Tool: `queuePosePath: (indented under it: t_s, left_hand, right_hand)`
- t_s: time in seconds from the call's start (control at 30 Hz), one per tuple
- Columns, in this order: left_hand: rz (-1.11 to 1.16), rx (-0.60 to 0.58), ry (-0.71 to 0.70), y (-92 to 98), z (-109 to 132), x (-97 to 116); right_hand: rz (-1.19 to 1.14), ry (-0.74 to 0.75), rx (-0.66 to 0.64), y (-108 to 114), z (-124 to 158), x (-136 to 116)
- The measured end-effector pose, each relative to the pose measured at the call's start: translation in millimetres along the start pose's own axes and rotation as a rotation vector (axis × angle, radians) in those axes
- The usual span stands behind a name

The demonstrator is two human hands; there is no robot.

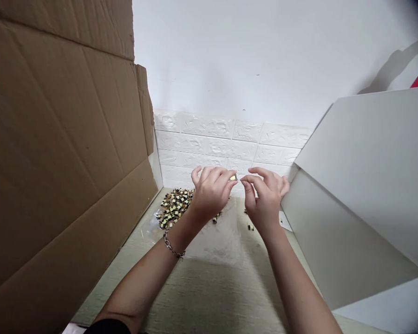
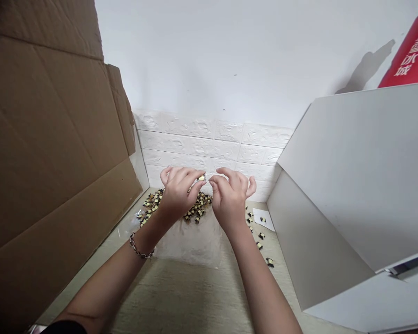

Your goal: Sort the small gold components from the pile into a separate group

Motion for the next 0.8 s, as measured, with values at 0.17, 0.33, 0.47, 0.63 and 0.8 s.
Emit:
queuePosePath:
  t_s: [0.17,0.33,0.47,0.63,0.8]
  left_hand:
    - [-0.093,0.021,-0.052,-1.0,1,3]
    - [-0.139,0.050,-0.076,-0.4,2,5]
    - [-0.172,0.082,-0.112,0.9,5,6]
    - [-0.192,0.129,-0.145,3.8,7,7]
    - [-0.183,0.123,-0.163,4.7,6,10]
  right_hand:
    - [0.014,-0.017,-0.016,-3,1,2]
    - [0.011,-0.016,-0.031,-3,1,1]
    - [0.023,0.003,-0.002,-1,1,-2]
    - [0.176,0.105,0.066,1,5,-14]
    - [0.241,0.139,0.023,-3,6,-17]
Point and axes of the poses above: each hand's wrist, its own z-axis away from the middle knuckle, its own y-axis out of the back of the hand, x = y × z, the point moved 8 cm from there along -z, towards the middle knuckle, and after that the axes turned 11 degrees about -x, right-handed, at the moved point
